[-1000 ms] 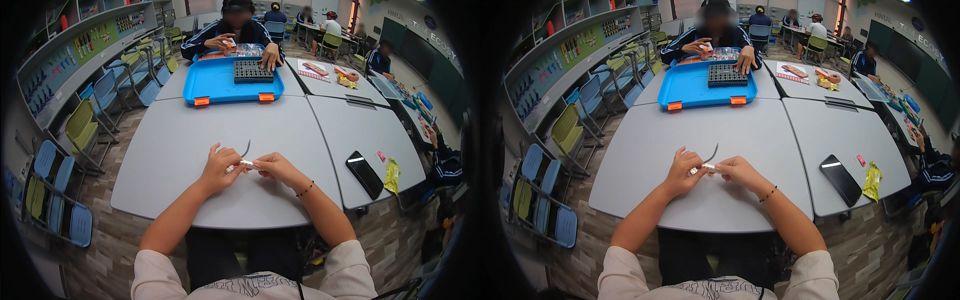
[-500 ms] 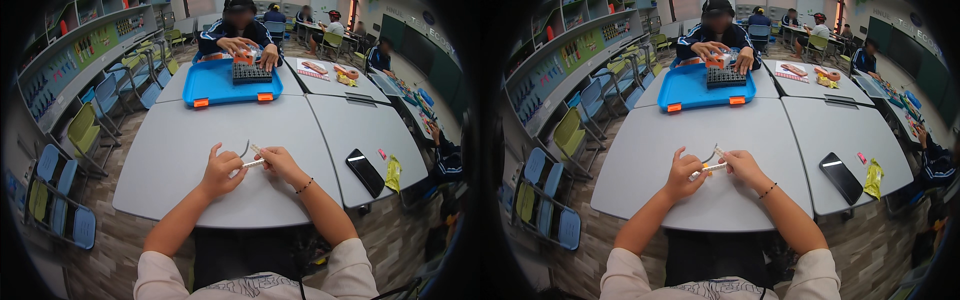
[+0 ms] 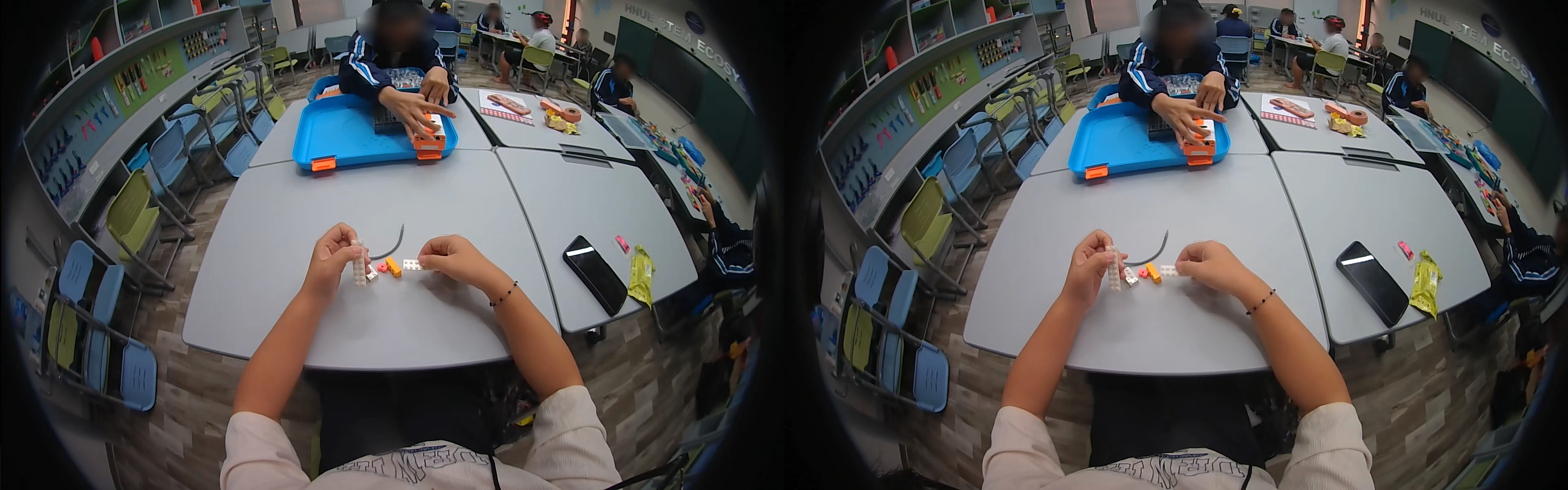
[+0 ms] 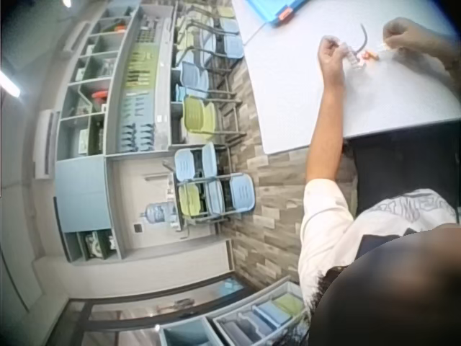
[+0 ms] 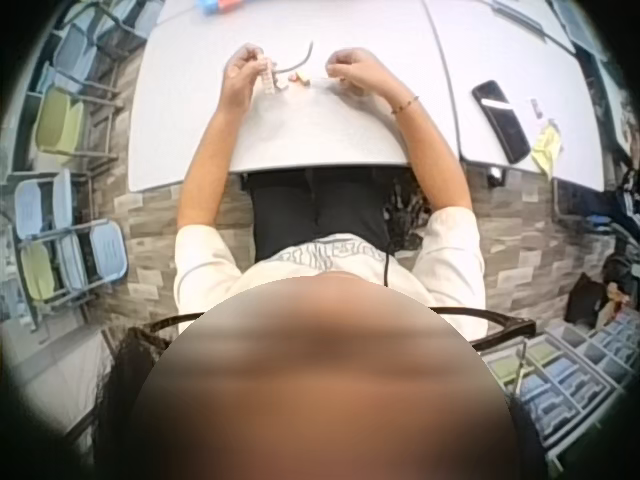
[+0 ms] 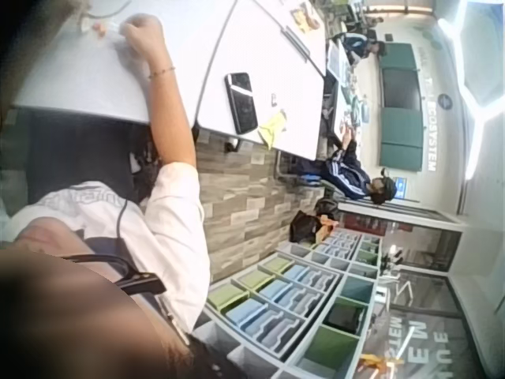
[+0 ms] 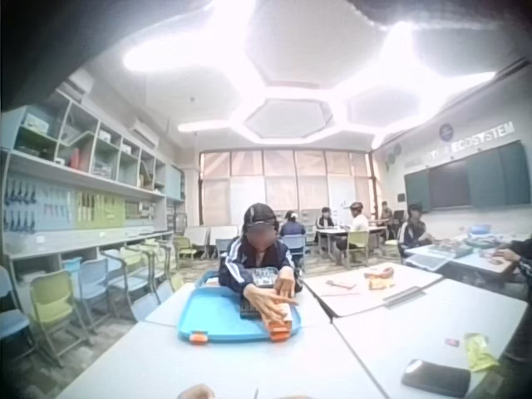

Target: The person assembles a small electronic device by connecting a wire to a white circuit strip and attaching small colored components. They repeatedly adjust the connections and test the assembly by lifting it to check the result.

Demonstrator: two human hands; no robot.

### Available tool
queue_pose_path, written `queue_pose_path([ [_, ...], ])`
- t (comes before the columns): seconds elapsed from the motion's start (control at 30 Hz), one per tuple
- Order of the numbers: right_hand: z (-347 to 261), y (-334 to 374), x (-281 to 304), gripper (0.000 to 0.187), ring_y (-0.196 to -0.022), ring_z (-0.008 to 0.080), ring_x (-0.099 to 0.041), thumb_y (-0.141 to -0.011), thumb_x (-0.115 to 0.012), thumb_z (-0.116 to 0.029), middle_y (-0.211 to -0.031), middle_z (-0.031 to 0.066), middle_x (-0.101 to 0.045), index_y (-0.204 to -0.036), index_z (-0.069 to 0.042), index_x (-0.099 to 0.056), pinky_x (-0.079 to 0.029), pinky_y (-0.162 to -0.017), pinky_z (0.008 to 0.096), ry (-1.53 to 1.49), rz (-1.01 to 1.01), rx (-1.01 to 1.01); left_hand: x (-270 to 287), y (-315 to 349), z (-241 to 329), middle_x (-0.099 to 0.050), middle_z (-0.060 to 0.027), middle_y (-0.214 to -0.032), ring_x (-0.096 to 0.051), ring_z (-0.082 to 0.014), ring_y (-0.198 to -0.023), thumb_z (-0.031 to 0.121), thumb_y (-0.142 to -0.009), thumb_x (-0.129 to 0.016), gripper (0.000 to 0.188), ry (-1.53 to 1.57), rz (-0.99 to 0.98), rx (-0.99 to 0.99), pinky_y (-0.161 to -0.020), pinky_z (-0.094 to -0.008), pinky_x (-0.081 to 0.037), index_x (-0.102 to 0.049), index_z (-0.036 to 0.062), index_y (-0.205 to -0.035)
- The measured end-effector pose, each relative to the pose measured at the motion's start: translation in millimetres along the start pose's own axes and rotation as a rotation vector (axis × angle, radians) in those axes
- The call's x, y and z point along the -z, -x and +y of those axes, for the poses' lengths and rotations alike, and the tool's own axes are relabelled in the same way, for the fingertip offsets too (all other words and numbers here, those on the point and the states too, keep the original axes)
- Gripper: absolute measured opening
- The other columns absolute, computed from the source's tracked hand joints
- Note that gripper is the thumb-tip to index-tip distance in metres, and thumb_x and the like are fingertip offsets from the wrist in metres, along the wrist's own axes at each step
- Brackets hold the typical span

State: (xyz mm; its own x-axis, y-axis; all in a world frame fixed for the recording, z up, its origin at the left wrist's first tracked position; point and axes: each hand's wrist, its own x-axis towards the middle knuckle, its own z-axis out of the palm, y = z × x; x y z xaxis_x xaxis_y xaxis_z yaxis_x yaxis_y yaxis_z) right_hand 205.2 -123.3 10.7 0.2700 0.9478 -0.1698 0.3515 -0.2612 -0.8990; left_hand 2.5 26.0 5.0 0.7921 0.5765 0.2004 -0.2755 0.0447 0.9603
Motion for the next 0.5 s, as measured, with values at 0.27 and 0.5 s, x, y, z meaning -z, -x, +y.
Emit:
queue_pose_path([
  [0.27, -4.4, 6.2, -0.6, 0.017, -0.072, 0.0200, -0.061, -0.076, -0.064, -0.022, -0.076, 0.0064, -0.067, -0.085, -0.010, -0.072, -0.047, -0.066, 0.0321, 0.475, -0.091, 0.121, -7.3, 2.4, -2.0, -0.058, -0.0018, -0.066, -0.054, -0.0079, -0.065, 0.015, -0.081, -0.062, 0.012, -0.568, -0.202, 0.065, -0.059, -0.0233, -0.040, -0.063, 0.0030, -0.082],
  [0.5, 3.9, 4.3, -3.7, 0.016, -0.080, 0.0226, -0.059, -0.075, -0.064, -0.023, -0.077, 0.0053, -0.064, -0.082, -0.010, -0.071, -0.048, -0.071, 0.0342, 0.618, 0.013, 0.343, -9.2, 4.4, -5.1, -0.056, -0.0040, -0.060, -0.048, -0.0119, -0.057, 0.012, -0.081, -0.059, 0.011, -0.945, -0.265, -0.016, -0.065, -0.0276, -0.039, -0.062, 0.0019, -0.077],
])
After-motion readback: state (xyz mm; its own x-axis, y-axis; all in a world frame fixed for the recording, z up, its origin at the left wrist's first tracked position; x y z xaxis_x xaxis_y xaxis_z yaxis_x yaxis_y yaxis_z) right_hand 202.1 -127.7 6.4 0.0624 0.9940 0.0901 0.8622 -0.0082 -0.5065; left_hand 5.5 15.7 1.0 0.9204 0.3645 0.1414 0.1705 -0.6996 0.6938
